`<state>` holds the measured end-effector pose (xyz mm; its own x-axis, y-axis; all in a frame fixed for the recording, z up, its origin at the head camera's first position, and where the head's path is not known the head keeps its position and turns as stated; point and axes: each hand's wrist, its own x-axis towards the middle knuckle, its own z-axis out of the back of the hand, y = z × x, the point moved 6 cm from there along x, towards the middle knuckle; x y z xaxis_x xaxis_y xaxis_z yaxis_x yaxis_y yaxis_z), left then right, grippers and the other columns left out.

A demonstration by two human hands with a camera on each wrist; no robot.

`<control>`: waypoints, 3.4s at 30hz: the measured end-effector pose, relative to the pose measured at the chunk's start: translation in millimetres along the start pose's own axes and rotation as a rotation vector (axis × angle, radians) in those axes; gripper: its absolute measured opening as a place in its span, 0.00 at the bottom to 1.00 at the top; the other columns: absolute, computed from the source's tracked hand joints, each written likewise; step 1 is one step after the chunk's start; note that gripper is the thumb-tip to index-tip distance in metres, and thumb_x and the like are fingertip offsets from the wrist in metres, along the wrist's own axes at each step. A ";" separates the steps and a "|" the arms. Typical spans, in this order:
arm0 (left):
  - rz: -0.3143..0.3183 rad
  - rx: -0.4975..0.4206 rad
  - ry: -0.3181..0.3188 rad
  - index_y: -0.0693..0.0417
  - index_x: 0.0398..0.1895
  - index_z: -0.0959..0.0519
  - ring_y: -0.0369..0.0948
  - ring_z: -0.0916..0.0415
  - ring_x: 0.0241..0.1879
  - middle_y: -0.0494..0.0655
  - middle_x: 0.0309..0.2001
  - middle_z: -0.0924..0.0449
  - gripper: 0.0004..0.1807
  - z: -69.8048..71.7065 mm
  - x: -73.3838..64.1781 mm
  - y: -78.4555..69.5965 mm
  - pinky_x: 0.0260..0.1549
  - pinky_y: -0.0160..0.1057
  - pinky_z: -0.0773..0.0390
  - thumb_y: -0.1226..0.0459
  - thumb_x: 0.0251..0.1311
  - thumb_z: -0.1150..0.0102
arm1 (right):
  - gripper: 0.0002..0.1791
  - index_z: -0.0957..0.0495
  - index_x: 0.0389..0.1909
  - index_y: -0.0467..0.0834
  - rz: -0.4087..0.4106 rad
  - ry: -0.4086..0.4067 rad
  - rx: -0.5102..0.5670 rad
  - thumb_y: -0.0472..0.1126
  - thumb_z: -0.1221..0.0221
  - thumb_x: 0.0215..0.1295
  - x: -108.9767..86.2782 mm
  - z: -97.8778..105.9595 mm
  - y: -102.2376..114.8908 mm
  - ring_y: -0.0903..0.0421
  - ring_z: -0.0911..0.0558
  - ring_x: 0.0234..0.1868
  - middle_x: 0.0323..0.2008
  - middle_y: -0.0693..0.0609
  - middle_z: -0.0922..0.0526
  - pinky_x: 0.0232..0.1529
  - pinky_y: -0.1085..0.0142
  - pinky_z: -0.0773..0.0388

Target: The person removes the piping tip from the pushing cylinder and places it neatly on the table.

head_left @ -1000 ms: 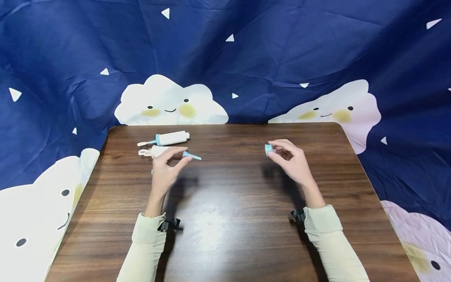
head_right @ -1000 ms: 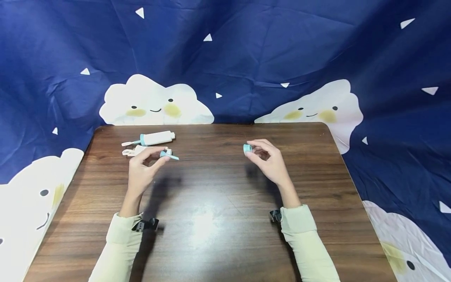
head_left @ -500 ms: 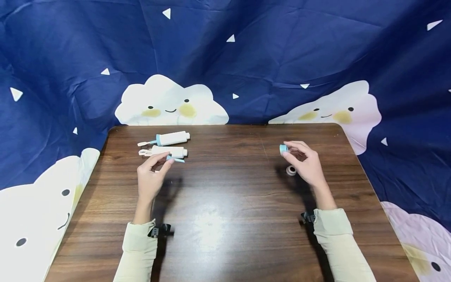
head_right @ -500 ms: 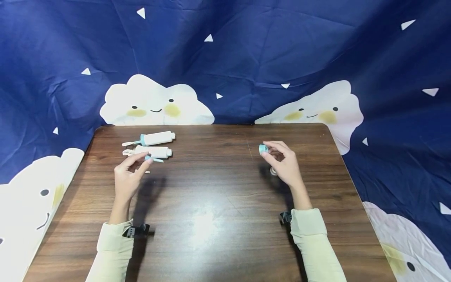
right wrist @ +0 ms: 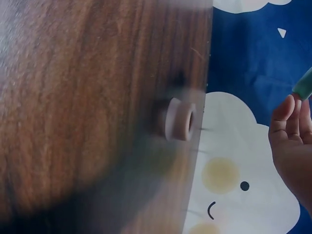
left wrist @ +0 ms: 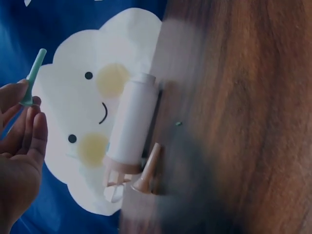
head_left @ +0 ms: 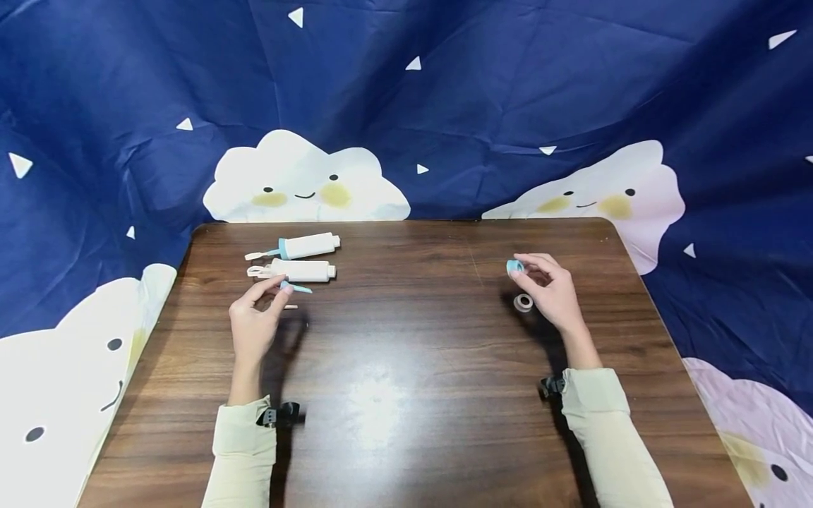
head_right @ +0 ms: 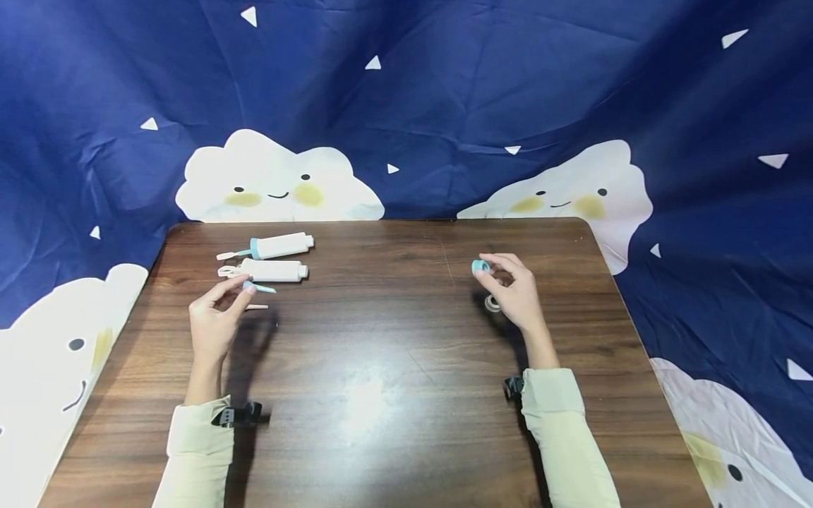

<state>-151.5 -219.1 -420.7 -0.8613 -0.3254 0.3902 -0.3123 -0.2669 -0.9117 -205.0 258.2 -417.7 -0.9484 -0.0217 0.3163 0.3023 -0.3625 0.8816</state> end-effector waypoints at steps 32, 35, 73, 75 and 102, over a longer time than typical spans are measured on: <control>0.209 0.199 -0.040 0.68 0.46 0.15 0.25 0.22 0.34 0.66 0.42 0.16 0.12 36.9 -2.6 93.7 0.38 0.20 0.23 0.70 0.62 0.32 | 0.23 0.19 0.58 0.34 -0.209 0.088 -0.218 0.43 0.32 0.67 9.7 3.6 -90.4 0.62 0.25 0.40 0.48 0.38 0.21 0.37 0.74 0.30; 0.232 0.224 -0.026 0.69 0.46 0.15 0.22 0.23 0.33 0.67 0.43 0.16 0.12 38.8 -2.8 102.1 0.38 0.19 0.24 0.70 0.62 0.32 | 0.23 0.20 0.57 0.35 -0.241 0.108 -0.230 0.45 0.33 0.67 9.1 4.5 -95.8 0.60 0.25 0.41 0.48 0.38 0.21 0.37 0.72 0.29; 0.411 0.444 0.092 0.61 0.44 0.14 0.22 0.24 0.27 0.52 0.35 0.12 0.11 49.7 -11.5 136.4 0.39 0.27 0.28 0.65 0.60 0.29 | 0.20 0.17 0.55 0.37 -0.316 0.167 -0.387 0.43 0.33 0.66 7.0 3.0 -120.5 0.53 0.24 0.35 0.37 0.40 0.17 0.37 0.63 0.30; 0.416 0.466 0.100 0.60 0.43 0.14 0.22 0.24 0.27 0.53 0.36 0.12 0.11 50.1 -12.0 137.0 0.42 0.31 0.29 0.64 0.60 0.29 | 0.20 0.18 0.55 0.37 -0.321 0.183 -0.399 0.43 0.33 0.66 5.8 2.4 -121.7 0.53 0.25 0.35 0.36 0.41 0.17 0.37 0.62 0.30; 0.418 0.450 0.115 0.59 0.46 0.14 0.20 0.25 0.28 0.56 0.39 0.12 0.13 50.0 -9.7 133.8 0.44 0.31 0.30 0.64 0.60 0.29 | 0.19 0.18 0.54 0.35 -0.290 0.150 -0.372 0.39 0.34 0.65 8.0 5.8 -116.6 0.54 0.29 0.36 0.42 0.39 0.21 0.38 0.64 0.34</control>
<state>-164.9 -297.0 -540.0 -0.9196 -0.3919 -0.0265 0.2380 -0.5023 -0.8313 -247.2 305.7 -515.9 -1.0000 0.0055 -0.0017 -0.0050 -0.6806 0.7327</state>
